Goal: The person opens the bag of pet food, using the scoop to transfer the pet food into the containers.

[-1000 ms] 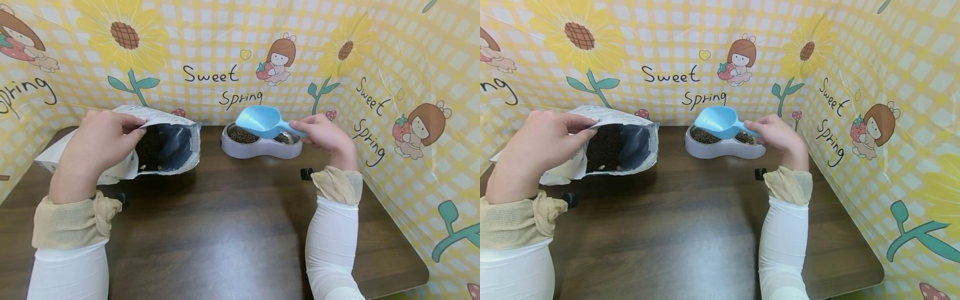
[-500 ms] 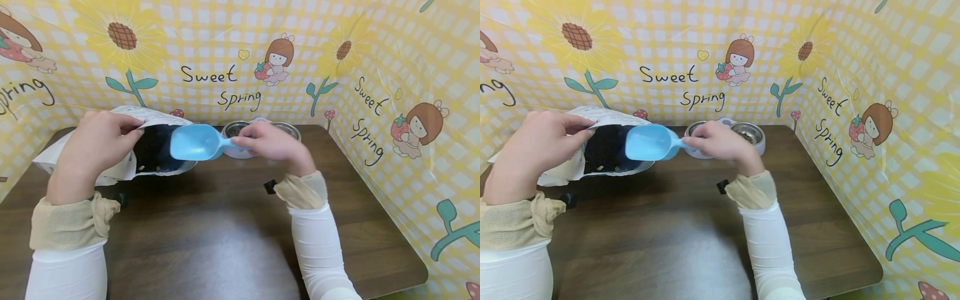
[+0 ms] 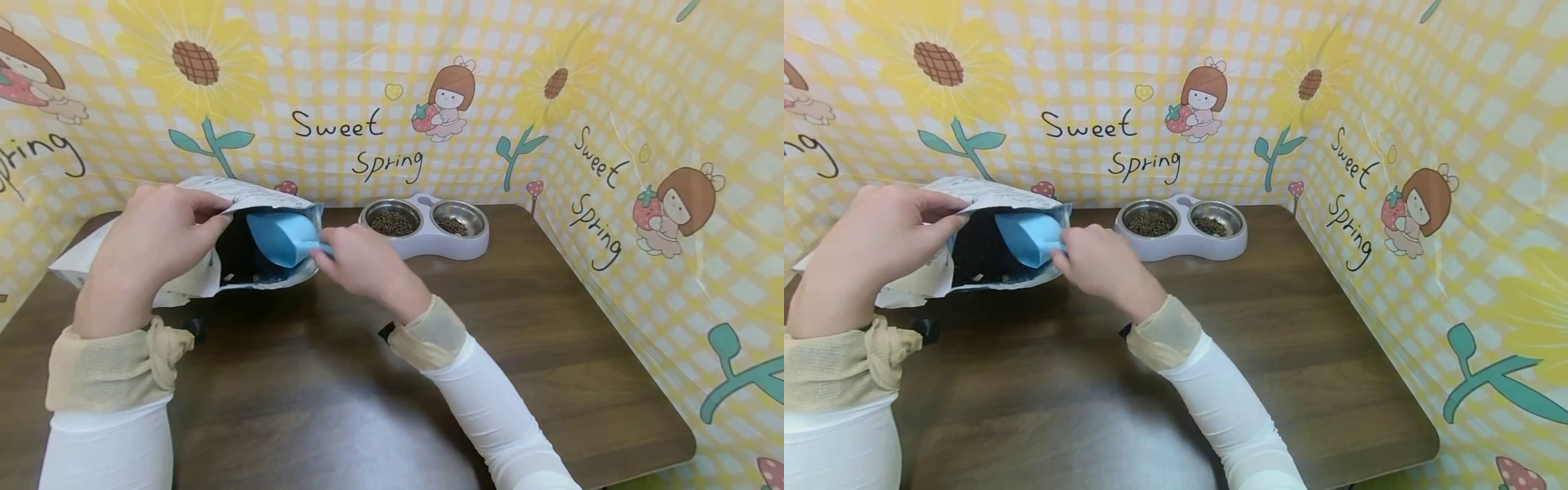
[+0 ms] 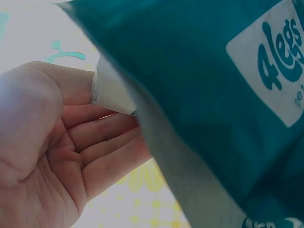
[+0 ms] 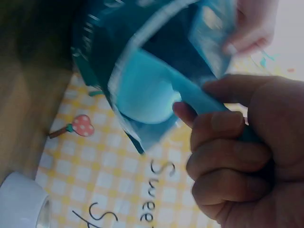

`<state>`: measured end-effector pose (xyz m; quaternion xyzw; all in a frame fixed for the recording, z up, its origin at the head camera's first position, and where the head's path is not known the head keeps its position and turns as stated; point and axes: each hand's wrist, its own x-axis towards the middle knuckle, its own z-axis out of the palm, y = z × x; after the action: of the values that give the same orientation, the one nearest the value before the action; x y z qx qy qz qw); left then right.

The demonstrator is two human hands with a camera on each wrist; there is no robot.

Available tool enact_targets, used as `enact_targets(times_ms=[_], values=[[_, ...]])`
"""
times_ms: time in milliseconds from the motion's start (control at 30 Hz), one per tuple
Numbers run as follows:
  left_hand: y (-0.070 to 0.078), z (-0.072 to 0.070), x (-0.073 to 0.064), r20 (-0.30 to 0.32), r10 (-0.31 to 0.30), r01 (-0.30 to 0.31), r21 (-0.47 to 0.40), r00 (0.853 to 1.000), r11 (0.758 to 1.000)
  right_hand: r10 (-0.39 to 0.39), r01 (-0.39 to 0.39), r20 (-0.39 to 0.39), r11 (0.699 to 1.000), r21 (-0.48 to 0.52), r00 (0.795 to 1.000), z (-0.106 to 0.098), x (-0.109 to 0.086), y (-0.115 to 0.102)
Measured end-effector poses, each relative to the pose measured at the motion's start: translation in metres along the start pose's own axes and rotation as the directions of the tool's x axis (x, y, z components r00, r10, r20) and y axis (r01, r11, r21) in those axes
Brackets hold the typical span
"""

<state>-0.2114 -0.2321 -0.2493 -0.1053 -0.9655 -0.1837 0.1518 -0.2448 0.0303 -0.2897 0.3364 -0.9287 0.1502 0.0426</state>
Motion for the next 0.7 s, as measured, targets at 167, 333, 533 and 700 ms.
enact_targets(times_ms=[167,333,533,700], values=[[0.0,0.001,0.0,0.0,0.003,-0.003,0.003,1.0,1.0,-0.068,0.052,-0.085,0.983,-0.177,0.994,0.028,0.01,-0.012],[0.002,0.002,0.001,-0.014,0.015,-0.015,-0.007,1.0,1.0,-0.053,0.039,-0.057,0.972,-0.23,0.997,0.044,0.019,-0.02],[0.003,0.004,0.002,-0.021,0.032,-0.032,0.005,0.999,0.999,-0.032,0.034,0.032,0.997,-0.068,0.999,0.048,0.026,-0.019],[0.003,0.004,0.001,-0.002,0.027,-0.027,0.017,1.0,0.999,-0.009,-0.015,0.126,0.982,0.19,0.992,0.047,0.031,-0.008]])
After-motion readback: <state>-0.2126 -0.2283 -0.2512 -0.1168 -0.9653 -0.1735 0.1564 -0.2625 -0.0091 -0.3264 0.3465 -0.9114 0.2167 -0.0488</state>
